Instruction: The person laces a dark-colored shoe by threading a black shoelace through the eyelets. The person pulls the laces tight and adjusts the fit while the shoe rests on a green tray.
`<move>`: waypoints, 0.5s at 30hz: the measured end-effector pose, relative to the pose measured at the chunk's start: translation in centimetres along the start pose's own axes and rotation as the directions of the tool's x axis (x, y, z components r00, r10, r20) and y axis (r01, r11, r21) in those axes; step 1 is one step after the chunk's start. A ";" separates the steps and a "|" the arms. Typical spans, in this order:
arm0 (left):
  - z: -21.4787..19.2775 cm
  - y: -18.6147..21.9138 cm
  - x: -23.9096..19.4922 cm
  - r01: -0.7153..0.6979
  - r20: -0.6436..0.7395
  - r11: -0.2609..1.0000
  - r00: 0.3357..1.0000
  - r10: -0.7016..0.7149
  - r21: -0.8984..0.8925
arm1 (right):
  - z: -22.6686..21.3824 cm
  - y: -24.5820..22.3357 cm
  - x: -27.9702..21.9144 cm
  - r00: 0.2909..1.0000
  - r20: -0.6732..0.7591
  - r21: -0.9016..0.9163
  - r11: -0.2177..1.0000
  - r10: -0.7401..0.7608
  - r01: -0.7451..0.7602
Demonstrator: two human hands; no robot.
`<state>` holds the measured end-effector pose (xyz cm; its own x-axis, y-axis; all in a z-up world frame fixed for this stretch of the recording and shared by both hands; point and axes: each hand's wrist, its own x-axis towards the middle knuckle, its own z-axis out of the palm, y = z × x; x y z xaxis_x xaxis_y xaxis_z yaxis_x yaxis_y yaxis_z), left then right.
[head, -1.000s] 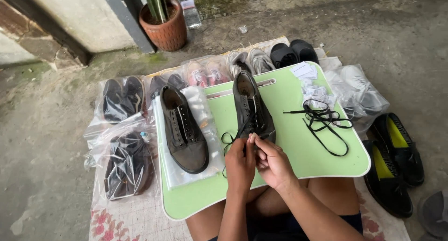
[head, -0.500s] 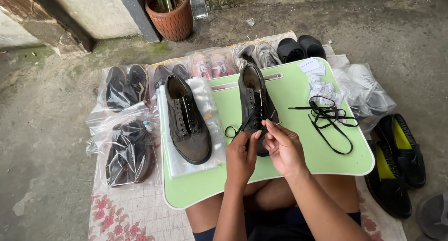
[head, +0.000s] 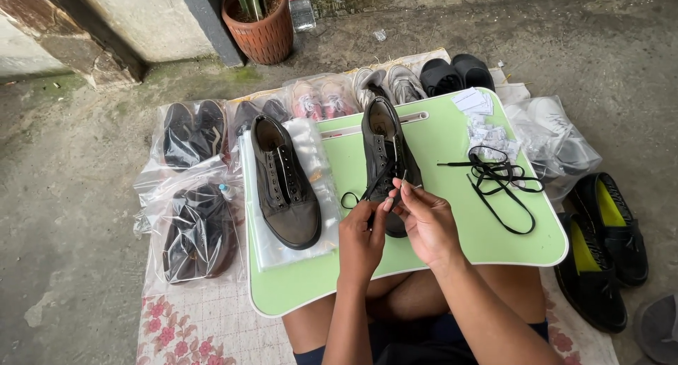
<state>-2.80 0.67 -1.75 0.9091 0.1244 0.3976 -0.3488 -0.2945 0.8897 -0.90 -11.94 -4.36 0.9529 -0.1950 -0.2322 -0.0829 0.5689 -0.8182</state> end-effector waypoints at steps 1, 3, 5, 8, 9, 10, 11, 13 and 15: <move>-0.1 0.1 0.1 0.000 -0.001 1.000 1.000 0.000 0.001 | -0.1 0.2 0.2 1.000 0.001 0.000 1.000 0.000 0.000; -0.3 0.3 0.2 -0.004 0.007 1.000 1.000 0.004 -0.008 | -0.5 0.7 0.5 1.000 -0.007 -0.032 0.999 -0.019 0.019; -0.5 0.4 0.3 -0.002 0.010 1.000 1.000 0.002 -0.006 | -1.0 1.1 0.7 0.999 0.004 -0.037 0.999 -0.033 0.033; -0.6 0.1 0.2 0.004 0.012 1.000 1.000 -0.004 -0.011 | -1.1 1.1 0.7 0.998 0.012 -0.033 0.998 -0.060 0.060; -0.6 -0.1 0.2 0.009 0.013 1.000 1.000 -0.009 -0.017 | -1.0 1.0 0.5 0.997 0.008 -0.024 0.997 -0.071 0.071; -0.6 -0.3 0.2 0.008 0.011 1.000 1.000 -0.008 -0.016 | -1.1 1.0 0.6 0.997 0.010 -0.023 0.997 -0.071 0.071; -0.5 -0.5 0.2 0.015 0.004 1.000 1.000 -0.015 -0.021 | -1.1 1.1 0.7 0.997 0.019 -0.007 0.998 -0.069 0.069; -0.5 -0.7 0.0 0.027 0.000 0.999 1.000 -0.027 -0.026 | -1.0 0.9 0.4 0.998 0.023 0.008 0.998 -0.064 0.064; -0.4 -0.7 0.1 0.030 0.001 0.999 1.000 -0.030 -0.028 | -0.6 0.2 0.2 0.997 0.027 0.003 0.998 -0.067 0.067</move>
<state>-2.56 1.29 -2.27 0.9194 0.1326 0.3702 -0.3274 -0.2635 0.9074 -0.91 -12.35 -4.90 0.9640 -0.2105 -0.1626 -0.0184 0.5571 -0.8302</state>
